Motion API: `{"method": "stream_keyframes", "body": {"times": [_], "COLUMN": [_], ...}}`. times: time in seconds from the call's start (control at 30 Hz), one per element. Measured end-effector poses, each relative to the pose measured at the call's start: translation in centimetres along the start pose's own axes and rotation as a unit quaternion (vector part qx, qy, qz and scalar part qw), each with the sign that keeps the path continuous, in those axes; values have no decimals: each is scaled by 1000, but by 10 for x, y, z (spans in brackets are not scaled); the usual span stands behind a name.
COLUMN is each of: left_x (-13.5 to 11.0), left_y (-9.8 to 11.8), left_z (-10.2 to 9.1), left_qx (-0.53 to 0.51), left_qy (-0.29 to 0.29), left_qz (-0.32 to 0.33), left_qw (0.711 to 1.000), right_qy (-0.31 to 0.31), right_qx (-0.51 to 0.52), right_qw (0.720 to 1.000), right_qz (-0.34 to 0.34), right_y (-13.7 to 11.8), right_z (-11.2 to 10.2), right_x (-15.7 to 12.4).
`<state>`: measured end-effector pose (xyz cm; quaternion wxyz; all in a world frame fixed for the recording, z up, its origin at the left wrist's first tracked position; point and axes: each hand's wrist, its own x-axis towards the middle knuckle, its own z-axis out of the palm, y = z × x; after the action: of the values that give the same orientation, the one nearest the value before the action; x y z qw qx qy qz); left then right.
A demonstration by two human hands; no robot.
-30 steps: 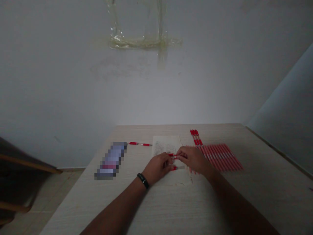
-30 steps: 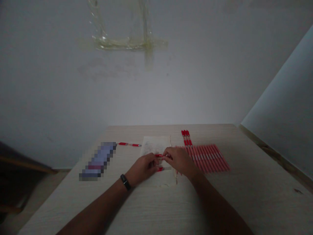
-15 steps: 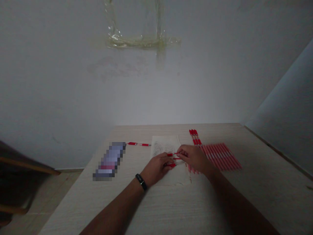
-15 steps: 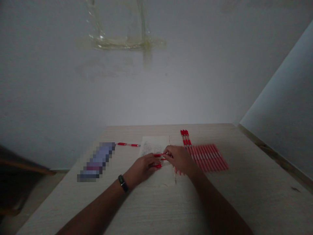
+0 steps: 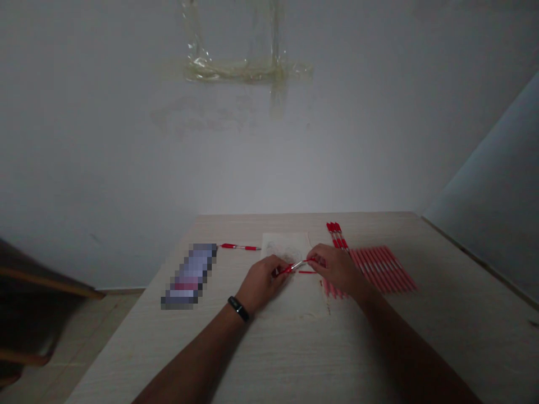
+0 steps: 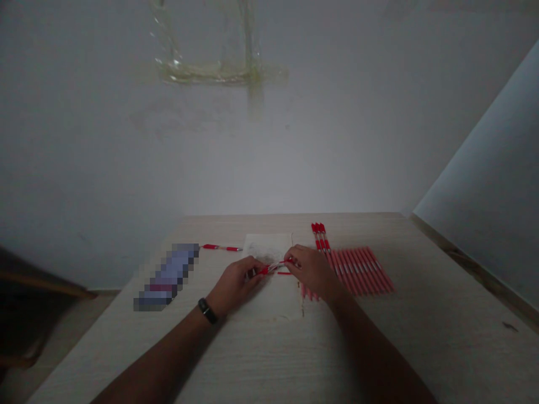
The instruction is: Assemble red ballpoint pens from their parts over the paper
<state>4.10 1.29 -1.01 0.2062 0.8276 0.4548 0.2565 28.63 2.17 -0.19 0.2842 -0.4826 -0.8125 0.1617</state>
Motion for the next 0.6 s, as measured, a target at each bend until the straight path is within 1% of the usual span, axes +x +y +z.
{"method": "stream_keyframes", "body": {"times": [0.13, 0.27, 0.33, 0.47, 0.53, 0.6], "left_x": [0, 0, 0, 0, 0, 0], "left_y": [1, 2, 2, 0, -1, -2], "left_z": [0, 0, 0, 1, 2, 2], "left_qx": [-3, -9, -16, -30, -37, -41], "left_qy": [-2, 7, 6, 11, 14, 17], "left_qz": [6, 5, 3, -6, -12, -18], "left_qw": [1000, 1000, 1000, 999, 999, 999], "right_qy": [-15, -2, 1, -8, -5, 5], "right_qx": [12, 39, 50, 68, 60, 47], "right_qw": [1000, 998, 998, 998, 998, 999], "right_qz": [-25, -44, -41, 6, -2, -25], "right_y": [-5, -10, -10, -5, -3, -2], "right_z": [1, 5, 6, 8, 8, 7], "right_x": [0, -2, -2, -4, -3, -3]}}
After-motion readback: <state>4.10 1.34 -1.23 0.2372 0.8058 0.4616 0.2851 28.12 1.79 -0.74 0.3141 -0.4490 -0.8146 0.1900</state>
